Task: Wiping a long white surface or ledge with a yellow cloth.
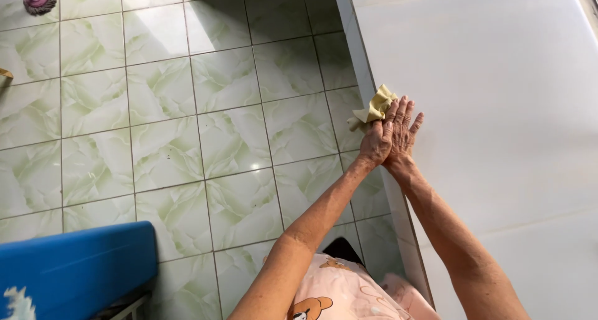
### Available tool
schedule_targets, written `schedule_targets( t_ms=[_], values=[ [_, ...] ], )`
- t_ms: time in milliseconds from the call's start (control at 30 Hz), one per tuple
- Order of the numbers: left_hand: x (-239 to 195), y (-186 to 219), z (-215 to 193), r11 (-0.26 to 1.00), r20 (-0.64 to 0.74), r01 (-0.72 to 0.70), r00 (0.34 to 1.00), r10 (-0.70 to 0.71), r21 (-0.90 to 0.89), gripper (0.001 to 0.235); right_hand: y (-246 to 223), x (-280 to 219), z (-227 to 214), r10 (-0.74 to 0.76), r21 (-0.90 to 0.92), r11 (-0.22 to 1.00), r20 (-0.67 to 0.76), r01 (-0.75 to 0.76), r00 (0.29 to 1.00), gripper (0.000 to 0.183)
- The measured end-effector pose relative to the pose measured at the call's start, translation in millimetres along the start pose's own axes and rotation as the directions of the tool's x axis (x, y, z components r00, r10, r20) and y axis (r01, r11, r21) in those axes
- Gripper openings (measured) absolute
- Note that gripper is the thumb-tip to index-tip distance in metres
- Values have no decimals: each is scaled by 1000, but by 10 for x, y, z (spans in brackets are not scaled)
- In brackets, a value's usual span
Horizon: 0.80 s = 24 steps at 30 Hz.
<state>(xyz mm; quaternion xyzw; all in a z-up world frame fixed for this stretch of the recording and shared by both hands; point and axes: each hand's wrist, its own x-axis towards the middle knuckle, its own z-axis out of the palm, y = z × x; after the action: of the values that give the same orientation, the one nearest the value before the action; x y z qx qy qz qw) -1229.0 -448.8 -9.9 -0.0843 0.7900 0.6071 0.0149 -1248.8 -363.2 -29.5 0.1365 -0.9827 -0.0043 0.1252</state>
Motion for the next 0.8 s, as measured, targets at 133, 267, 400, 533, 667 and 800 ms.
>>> schedule_targets(
  t_ms=[133,267,400,533,667,800],
  values=[
    [678,14,-203,997,-14,-72,997,72,-12,60,-156,759,-105,30,193,980,110,-51,993,96],
    [1455,158,-536,998,-22,-47,999,46,-46,62,-271,1579,101,23,186,982,101,-41,995,95],
    [2519,-26,-719,986,-43,-159,987,157,-46,60,-368,2462,396,6,204,979,90,-25,996,95],
    [3470,19,-949,759,-57,-563,790,611,329,64,-409,3532,825,-70,-252,967,-135,34,988,90],
    [4103,384,-1339,995,-73,-51,996,46,-80,60,-566,4230,860,-44,188,981,-14,45,999,91],
    [4904,311,-1526,997,-137,-61,989,55,-36,59,-686,5086,1061,-26,148,989,64,16,998,91]
  ],
)
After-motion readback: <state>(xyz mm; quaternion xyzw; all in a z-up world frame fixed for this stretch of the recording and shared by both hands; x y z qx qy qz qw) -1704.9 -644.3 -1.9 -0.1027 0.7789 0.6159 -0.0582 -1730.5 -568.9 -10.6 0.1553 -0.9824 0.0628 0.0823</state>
